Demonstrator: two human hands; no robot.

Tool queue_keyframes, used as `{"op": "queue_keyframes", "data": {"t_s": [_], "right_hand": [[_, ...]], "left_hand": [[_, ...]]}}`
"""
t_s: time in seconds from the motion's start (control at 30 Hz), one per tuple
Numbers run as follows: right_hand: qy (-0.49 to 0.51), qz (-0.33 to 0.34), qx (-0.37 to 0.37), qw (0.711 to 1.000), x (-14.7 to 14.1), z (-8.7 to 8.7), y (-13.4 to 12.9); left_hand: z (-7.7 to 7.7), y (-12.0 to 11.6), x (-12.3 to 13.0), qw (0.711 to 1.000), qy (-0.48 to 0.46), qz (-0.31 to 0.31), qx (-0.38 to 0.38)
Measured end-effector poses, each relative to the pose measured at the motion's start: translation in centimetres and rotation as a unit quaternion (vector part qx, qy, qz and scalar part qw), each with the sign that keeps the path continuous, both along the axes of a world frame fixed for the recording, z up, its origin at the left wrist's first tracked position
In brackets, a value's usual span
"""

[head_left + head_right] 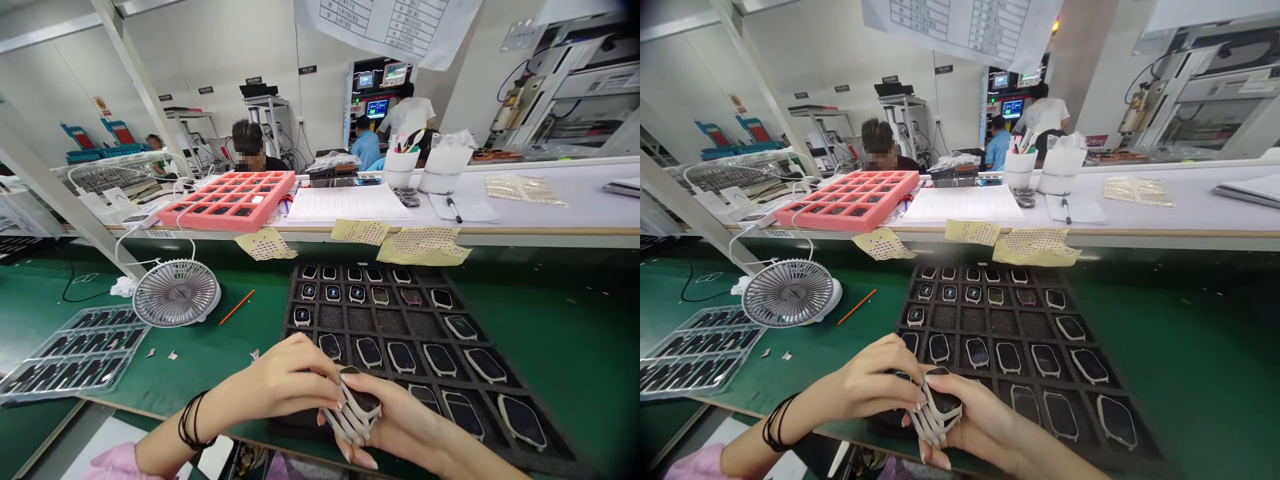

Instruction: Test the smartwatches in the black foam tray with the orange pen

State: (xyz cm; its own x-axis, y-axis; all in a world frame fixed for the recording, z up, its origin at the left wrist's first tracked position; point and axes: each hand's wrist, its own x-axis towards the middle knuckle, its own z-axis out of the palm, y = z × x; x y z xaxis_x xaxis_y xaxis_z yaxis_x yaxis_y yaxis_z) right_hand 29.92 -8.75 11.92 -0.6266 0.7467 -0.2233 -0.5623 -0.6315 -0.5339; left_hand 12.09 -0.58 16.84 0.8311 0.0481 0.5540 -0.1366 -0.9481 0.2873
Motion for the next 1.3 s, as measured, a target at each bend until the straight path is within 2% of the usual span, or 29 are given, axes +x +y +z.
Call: {"op": "queue_keyframes", "data": {"t_s": [0.1,0.17,0.33,0.43,0.57,0.7,0.77,0.93,1.1,1.3], "right_hand": [[-0.006,0.021,-0.013,1.0,0.4,-0.1,-0.1],[-0.009,0.018,-0.024,1.0,0.5,-0.1,-0.2],[-0.017,-0.012,-0.036,0.999,0.7,-0.3,-0.3],[-0.015,-0.021,-0.033,0.999,0.8,-0.4,-0.3],[-0.024,-0.035,-0.023,0.999,0.7,-0.2,-0.7],[-0.022,0.014,0.012,1.0,0.2,0.4,-1.3],[-0.013,0.027,0.02,0.999,0.0,0.6,-1.5],[0.007,-0.016,-0.011,1.0,0.0,0.6,-1.4],[0.016,-0.019,-0.015,1.0,0.1,0.1,-1.3],[0.006,-0.015,-0.011,1.0,0.0,-0.2,-1.5]], "left_hand": [[0.1,0.7,0.8,0.993,0.028,-0.019,-0.111],[0.0,1.2,1.2,0.986,0.058,-0.025,-0.156],[-0.1,1.8,1.8,0.962,0.141,-0.027,-0.231],[0.1,1.6,2.2,0.954,0.164,-0.044,-0.246],[0.4,1.2,2.7,0.95,0.175,-0.058,-0.251],[0.3,1.3,3.1,0.909,0.179,-0.101,-0.362],[0.3,1.4,3.1,0.897,0.166,-0.115,-0.393],[0.4,1.1,2.9,0.88,0.145,-0.08,-0.446],[-0.2,0.8,2.8,0.829,0.161,-0.088,-0.528],[-2.1,0.7,2.8,0.733,0.146,-0.087,-0.658]]}}
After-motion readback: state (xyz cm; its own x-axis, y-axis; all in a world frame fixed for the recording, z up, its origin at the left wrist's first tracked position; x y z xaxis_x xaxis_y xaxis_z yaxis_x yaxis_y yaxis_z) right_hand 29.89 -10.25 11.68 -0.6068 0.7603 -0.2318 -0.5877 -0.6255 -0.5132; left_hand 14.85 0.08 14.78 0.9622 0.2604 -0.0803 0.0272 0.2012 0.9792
